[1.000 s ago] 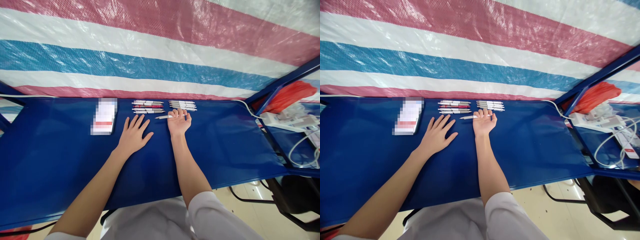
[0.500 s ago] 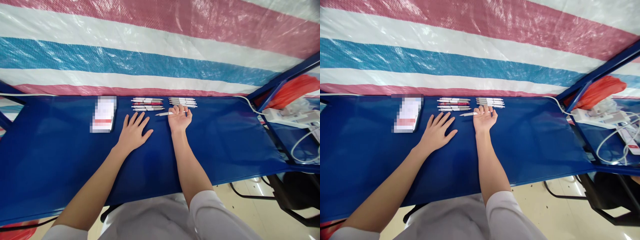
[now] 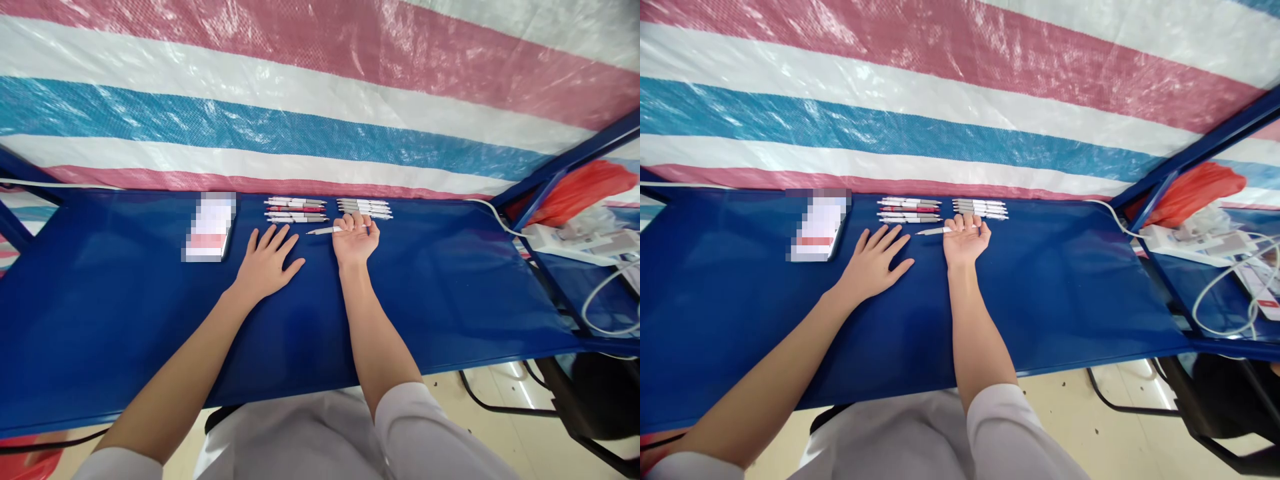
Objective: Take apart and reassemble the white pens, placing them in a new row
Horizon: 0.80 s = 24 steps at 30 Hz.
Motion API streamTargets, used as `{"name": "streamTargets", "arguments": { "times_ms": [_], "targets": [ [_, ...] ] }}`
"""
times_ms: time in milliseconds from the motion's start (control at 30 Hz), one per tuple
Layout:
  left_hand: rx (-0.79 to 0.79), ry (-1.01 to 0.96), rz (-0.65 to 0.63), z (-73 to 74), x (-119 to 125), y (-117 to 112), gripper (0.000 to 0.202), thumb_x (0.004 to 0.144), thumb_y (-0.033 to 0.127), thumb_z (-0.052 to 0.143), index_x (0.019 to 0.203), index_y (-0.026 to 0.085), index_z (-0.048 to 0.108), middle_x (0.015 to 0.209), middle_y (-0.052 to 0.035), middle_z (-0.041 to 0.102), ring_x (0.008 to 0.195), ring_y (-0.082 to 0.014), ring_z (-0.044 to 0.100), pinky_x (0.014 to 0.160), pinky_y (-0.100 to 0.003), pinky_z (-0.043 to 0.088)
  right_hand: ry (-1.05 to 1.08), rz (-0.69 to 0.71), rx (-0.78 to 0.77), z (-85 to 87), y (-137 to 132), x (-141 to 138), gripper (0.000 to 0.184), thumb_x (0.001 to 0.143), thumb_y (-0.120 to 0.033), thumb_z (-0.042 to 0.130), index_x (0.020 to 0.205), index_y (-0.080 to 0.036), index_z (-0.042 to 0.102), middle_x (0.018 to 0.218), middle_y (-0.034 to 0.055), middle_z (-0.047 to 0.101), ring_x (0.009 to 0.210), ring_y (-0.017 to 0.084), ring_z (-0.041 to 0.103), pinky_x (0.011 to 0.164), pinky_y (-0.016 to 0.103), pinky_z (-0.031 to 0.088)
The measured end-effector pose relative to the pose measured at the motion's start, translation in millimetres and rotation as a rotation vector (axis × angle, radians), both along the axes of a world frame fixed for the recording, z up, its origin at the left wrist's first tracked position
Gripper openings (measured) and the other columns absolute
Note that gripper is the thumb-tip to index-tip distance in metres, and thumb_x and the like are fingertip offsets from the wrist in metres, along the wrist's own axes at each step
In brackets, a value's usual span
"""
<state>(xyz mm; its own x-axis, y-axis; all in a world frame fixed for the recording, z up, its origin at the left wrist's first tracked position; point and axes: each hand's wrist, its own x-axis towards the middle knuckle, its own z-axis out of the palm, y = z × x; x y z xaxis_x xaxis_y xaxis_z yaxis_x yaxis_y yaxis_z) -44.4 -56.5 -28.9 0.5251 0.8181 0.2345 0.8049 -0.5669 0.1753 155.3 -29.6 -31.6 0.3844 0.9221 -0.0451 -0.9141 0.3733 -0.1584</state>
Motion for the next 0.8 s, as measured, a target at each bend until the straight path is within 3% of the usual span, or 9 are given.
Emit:
{"name": "streamTargets", "arguments": {
  "times_ms": [267, 800],
  "targets": [
    [0.006, -0.006, 0.001, -0.9, -0.3, 0.5, 0.054, 0.095, 0.049, 0.042, 0.14, 0.022, 0.054, 0.152, -0.0101, 0.044, 0.143, -0.034, 0.034, 0.118, -0.057, 0.017, 0.068, 0.006, 0.033, 0.3, -1.0, 2.4, 0.025, 0.09, -0.037, 0.033, 0.068, -0.023, 0.033, 0.059, -0.0065, 0.027, 0.051, 0.012, 0.031, 0.049, 0.027, 0.034],
    [-0.004, -0.026, 0.001, 0.4, 0.5, 1.1, 0.052, 0.094, 0.048, 0.044, 0.138, 0.022, 0.056, 0.15, -0.011, 0.045, 0.142, -0.0348, 0.035, 0.118, -0.058, 0.019, -0.035, -0.018, -0.027, 0.1, 4.6, 0.2, 0.021, 0.088, -0.029, 0.034, 0.068, -0.024, 0.031, 0.06, -0.0063, 0.026, 0.051, 0.012, 0.03, 0.05, 0.028, 0.034]
  ]
}}
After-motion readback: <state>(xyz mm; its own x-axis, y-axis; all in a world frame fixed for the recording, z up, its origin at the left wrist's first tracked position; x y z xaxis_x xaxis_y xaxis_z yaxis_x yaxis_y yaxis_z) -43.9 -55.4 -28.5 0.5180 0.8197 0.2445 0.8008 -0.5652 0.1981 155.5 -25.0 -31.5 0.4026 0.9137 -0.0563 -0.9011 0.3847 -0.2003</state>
